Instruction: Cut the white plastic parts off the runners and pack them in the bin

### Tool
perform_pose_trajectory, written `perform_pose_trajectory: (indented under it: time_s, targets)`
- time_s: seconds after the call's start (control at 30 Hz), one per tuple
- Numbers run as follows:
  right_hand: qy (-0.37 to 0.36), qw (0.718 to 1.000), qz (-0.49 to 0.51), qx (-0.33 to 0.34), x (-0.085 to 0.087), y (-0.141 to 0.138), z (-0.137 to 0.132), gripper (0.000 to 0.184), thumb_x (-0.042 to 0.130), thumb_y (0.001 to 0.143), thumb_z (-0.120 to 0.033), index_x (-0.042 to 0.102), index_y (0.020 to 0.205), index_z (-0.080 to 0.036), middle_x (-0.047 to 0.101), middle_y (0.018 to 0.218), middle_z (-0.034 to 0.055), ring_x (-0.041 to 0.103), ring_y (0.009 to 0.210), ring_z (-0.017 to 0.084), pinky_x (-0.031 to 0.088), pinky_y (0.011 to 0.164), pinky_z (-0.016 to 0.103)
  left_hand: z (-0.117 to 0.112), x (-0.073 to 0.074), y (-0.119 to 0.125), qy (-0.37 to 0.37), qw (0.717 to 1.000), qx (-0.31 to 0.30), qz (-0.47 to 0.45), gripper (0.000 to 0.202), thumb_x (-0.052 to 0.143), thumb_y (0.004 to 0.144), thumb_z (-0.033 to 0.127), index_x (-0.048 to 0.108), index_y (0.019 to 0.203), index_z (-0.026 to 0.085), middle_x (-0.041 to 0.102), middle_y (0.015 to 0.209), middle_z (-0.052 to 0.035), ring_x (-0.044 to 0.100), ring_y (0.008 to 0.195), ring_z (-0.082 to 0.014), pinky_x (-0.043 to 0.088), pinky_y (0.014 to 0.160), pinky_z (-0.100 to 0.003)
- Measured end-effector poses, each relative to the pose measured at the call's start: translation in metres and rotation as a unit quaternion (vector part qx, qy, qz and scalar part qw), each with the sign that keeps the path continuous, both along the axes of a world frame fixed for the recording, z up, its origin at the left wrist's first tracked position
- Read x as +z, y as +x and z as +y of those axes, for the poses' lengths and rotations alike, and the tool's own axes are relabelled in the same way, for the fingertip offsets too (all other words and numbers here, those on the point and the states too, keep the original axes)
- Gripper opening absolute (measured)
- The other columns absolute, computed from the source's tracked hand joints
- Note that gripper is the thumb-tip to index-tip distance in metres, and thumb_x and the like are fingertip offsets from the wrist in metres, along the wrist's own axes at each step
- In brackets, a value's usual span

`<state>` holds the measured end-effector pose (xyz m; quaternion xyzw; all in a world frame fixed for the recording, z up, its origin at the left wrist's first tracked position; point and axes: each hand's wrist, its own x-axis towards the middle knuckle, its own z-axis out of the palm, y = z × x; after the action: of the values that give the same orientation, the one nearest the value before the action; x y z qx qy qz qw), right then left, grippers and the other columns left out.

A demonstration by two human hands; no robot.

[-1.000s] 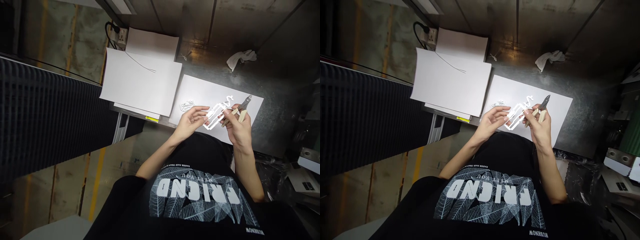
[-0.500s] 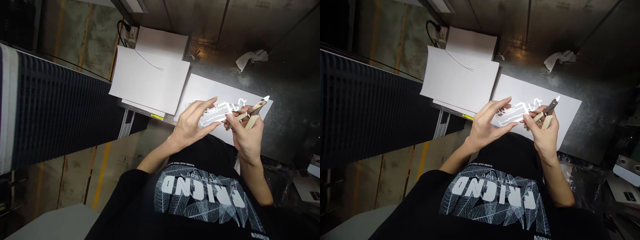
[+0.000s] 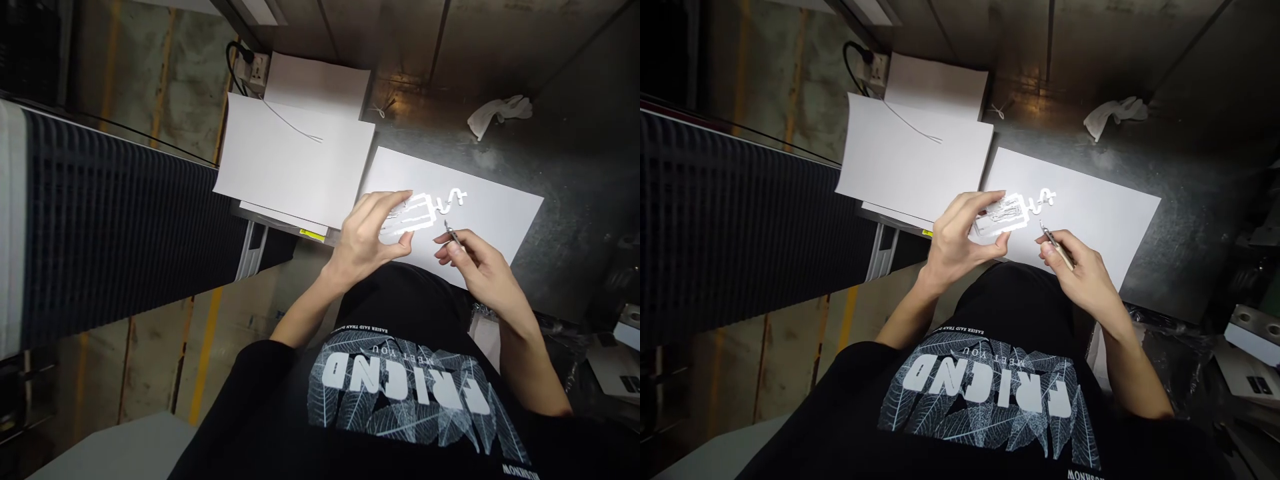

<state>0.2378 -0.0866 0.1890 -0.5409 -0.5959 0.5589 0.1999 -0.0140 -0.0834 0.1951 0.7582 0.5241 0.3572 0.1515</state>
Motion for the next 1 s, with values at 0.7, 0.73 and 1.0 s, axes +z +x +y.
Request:
perform_pose_trajectory:
  time_s: [0.7,0.73,1.0]
  targets:
    - [-0.052,0.992,-0.106,0.051,-0.022,-0.003,0.012,0.062,0.047,0.101,-0.078,0.077,0.098,-0.024,0.071,0.074,0.0005,0.058,0.06,0.016,0.043,0.064,0.033,-0.01,-0.048,0.014,-0.034,0.997,-0.044,0.047,0.044,0.064,0.101,0.023,0.056,0.143,0.015,0.071,0.13,-0.012,0.065,0.124,-0.0243,0.058,0.109,-0.043]
    - [-0.06,0.99,-0.111,0.056,-0.033,-0.001,0.013,0.063,0.047,0.101,-0.079,0.077,0.098,-0.024,0.071,0.072,0.0001,0.058,0.06,0.016,0.044,0.065,0.033,-0.01,-0.061,0.015,-0.049,0.997,-0.045,0.041,0.045,0.066,0.099,0.024,0.057,0.142,0.014,0.071,0.13,-0.0124,0.065,0.124,-0.0251,0.058,0.109,-0.044]
    - [-0.114,0.979,-0.155,0.067,-0.107,0.011,0.018,0.063,0.048,0.1,-0.079,0.081,0.101,-0.025,0.067,0.064,0.0001,0.058,0.064,0.019,0.041,0.067,0.032,-0.022,-0.153,0.03,-0.171,0.985,-0.017,-0.026,0.05,0.075,0.092,0.022,0.059,0.139,0.014,0.073,0.128,-0.0143,0.068,0.121,-0.0271,0.059,0.106,-0.045]
